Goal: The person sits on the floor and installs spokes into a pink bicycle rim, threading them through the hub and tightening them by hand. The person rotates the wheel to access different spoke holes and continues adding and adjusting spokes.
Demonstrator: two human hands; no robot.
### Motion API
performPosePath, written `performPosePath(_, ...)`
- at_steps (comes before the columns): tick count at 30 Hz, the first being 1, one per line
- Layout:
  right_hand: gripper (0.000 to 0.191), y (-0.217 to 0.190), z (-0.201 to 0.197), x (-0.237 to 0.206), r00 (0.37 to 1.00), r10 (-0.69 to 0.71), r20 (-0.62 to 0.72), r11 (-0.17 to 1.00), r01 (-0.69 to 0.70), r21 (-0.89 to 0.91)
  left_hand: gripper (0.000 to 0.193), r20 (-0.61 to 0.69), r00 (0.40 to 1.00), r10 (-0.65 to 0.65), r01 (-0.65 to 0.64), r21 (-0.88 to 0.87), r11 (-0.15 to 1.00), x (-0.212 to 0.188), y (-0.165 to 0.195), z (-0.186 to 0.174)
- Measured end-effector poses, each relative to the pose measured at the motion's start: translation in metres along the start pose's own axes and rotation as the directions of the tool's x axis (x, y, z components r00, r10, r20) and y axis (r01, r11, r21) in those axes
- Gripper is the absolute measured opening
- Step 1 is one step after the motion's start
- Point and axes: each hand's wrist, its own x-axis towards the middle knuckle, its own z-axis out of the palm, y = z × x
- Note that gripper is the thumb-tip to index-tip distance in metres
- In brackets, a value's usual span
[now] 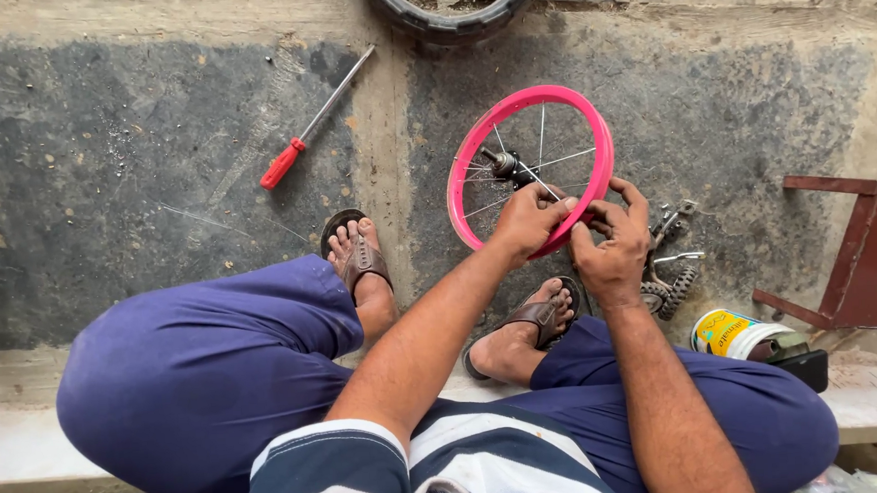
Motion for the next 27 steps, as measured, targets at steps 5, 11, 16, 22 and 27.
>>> performPosePath(5, 0.022, 0.001, -0.001, 0.0, 1.0, -0.018, 0.021, 1.0, 0.018, 0.002, 0.039, 0.162, 0.984, 0.07, 0.003, -0.414, 0.91, 0.001, 0.0, -0.002)
performPosePath(11, 0.024, 0.003, 0.001, -0.001, 1.0, -0.005, 0.008, 1.0, 0.005, -0.016, 0.038, 0.138, 0.988, 0.067, -0.022, -0.305, 0.952, 0.005, -0.006, -0.003)
performPosePath(16, 0.025, 0.002, 0.001, 0.0, 1.0, 0.002, 0.017, 1.0, -0.002, 0.0, 0.037, 0.183, 0.981, 0.069, -0.004, -0.333, 0.943, 0.005, -0.006, -0.005)
performPosePath(22, 0.028, -0.002, 0.0, 0.001, 1.0, 0.015, 0.018, 0.999, -0.015, 0.033, 0.036, 0.226, 0.971, 0.076, 0.017, -0.382, 0.924, 0.002, -0.001, -0.009)
performPosePath(27, 0.028, -0.003, 0.001, 0.001, 1.0, 0.01, 0.013, 1.0, -0.01, 0.02, 0.033, 0.15, 0.986, 0.072, -0.023, -0.306, 0.952, 0.005, -0.005, -0.004)
